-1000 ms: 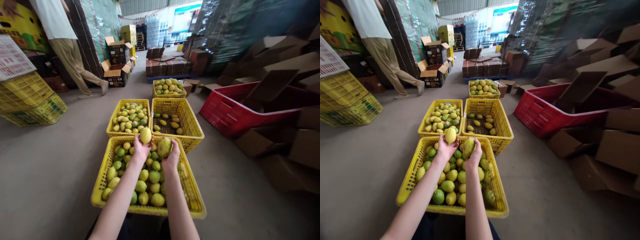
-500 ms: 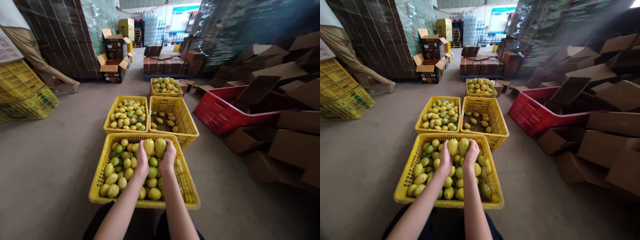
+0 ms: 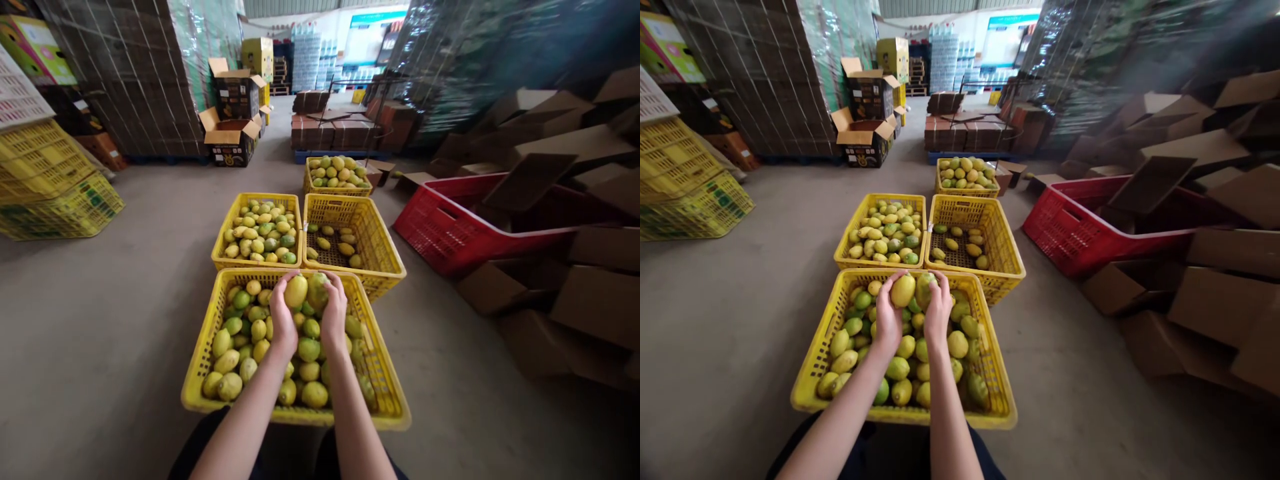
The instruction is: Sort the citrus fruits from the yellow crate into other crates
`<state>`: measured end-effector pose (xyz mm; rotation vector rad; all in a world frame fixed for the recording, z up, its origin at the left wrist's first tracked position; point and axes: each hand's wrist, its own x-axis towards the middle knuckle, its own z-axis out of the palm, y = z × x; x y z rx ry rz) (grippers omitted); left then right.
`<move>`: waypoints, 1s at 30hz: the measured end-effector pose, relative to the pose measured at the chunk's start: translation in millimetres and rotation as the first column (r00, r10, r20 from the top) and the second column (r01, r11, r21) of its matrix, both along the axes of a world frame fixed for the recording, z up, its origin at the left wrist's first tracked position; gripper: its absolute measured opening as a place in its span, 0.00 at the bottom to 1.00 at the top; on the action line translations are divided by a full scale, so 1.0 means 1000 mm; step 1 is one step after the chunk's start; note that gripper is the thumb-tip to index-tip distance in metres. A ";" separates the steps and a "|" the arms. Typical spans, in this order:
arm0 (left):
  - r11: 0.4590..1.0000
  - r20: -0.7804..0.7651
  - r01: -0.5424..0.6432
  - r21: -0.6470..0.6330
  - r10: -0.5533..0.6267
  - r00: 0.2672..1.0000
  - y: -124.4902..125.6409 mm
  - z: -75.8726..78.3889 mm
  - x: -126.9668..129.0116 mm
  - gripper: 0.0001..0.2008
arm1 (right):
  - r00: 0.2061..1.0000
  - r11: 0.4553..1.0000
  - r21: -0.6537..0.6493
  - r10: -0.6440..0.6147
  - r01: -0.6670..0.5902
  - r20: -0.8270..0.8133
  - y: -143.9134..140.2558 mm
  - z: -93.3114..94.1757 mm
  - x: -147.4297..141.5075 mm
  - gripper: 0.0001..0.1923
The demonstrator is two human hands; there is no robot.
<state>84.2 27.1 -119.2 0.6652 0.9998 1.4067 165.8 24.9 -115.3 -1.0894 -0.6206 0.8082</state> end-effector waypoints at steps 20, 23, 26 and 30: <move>0.897 -0.258 0.157 0.414 -0.050 0.965 -0.008 0.019 -0.012 0.09 | 0.959 0.946 0.303 0.024 -0.113 0.283 -0.026 0.018 0.012 0.12; 0.883 -0.309 0.216 0.417 -0.086 0.947 -0.008 0.018 -0.015 0.09 | 0.920 0.944 0.296 0.017 -0.143 0.391 -0.028 0.016 0.016 0.10; 0.890 -0.292 0.205 0.408 -0.086 0.953 -0.007 0.017 -0.015 0.07 | 0.900 0.946 0.287 0.010 -0.149 0.436 -0.029 0.015 0.016 0.09; 0.924 -0.209 0.153 0.351 -0.082 0.974 -0.005 0.014 -0.012 0.07 | 0.879 0.947 0.285 -0.009 -0.145 0.477 -0.029 0.016 0.014 0.08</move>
